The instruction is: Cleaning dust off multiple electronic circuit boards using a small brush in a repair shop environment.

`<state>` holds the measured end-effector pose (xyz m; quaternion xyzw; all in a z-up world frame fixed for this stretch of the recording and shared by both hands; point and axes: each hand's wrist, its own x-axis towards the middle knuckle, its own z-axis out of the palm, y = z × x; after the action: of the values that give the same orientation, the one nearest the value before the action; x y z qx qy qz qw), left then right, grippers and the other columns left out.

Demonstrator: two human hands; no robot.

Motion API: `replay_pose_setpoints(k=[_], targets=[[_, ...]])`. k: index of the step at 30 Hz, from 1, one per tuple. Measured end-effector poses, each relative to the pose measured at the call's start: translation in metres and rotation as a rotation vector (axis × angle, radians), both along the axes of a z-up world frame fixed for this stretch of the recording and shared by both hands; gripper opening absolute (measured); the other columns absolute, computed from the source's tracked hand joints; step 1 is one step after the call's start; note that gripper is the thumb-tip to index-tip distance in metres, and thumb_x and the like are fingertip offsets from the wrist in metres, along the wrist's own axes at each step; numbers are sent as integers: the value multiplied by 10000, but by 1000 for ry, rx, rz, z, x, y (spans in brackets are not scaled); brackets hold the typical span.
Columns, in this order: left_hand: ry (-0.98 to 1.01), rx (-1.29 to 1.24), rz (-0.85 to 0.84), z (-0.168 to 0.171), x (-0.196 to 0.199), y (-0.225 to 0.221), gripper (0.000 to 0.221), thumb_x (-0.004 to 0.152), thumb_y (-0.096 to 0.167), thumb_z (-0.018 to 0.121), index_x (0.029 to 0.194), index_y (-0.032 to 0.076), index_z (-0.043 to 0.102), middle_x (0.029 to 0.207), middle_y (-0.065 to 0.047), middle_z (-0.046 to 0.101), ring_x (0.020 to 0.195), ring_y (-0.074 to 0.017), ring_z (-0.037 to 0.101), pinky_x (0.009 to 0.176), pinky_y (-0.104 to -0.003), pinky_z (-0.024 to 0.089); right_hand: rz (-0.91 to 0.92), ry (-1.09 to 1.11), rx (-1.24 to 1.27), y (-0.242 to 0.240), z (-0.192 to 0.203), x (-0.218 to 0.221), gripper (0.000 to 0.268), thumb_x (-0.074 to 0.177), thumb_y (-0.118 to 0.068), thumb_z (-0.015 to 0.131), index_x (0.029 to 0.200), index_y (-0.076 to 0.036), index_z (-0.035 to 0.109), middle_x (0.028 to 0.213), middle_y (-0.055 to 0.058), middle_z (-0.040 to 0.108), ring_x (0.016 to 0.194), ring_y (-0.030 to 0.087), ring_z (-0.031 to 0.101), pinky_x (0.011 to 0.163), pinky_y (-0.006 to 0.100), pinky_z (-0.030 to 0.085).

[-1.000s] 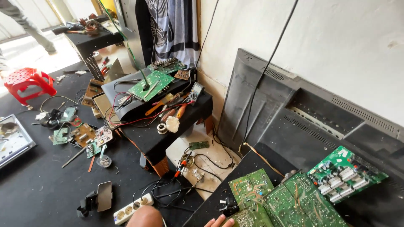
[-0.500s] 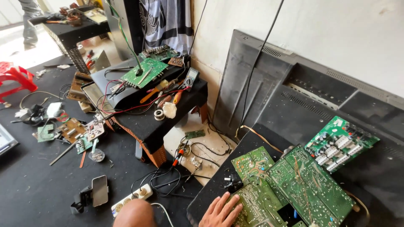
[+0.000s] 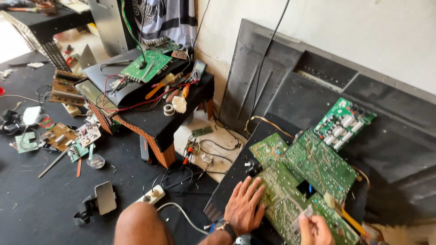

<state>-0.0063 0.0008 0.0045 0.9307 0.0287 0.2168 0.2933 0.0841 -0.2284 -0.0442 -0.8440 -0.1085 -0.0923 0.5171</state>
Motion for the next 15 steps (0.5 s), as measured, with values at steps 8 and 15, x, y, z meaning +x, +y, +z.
replay_pose_setpoints(k=[8,15], targets=[[49,21,2,-15,-8,0,552,979,332,465,1464,71,446,1596,-137,363,1480,-399,258,1193,-543,186,-84,-23,296,-13,89,-46,126,1015,10,632,1042,127,594,959,236,699,756,252,647,687,320,538],[119,-33,-11,-23,-10,4,574,972,333,533,1502,140,425,1644,-95,288,1497,-377,239,1223,-516,190,-20,496,-24,-344,60,50,381,1172,-52,370,1398,175,577,1388,372,633,980,580,669,832,594,507]])
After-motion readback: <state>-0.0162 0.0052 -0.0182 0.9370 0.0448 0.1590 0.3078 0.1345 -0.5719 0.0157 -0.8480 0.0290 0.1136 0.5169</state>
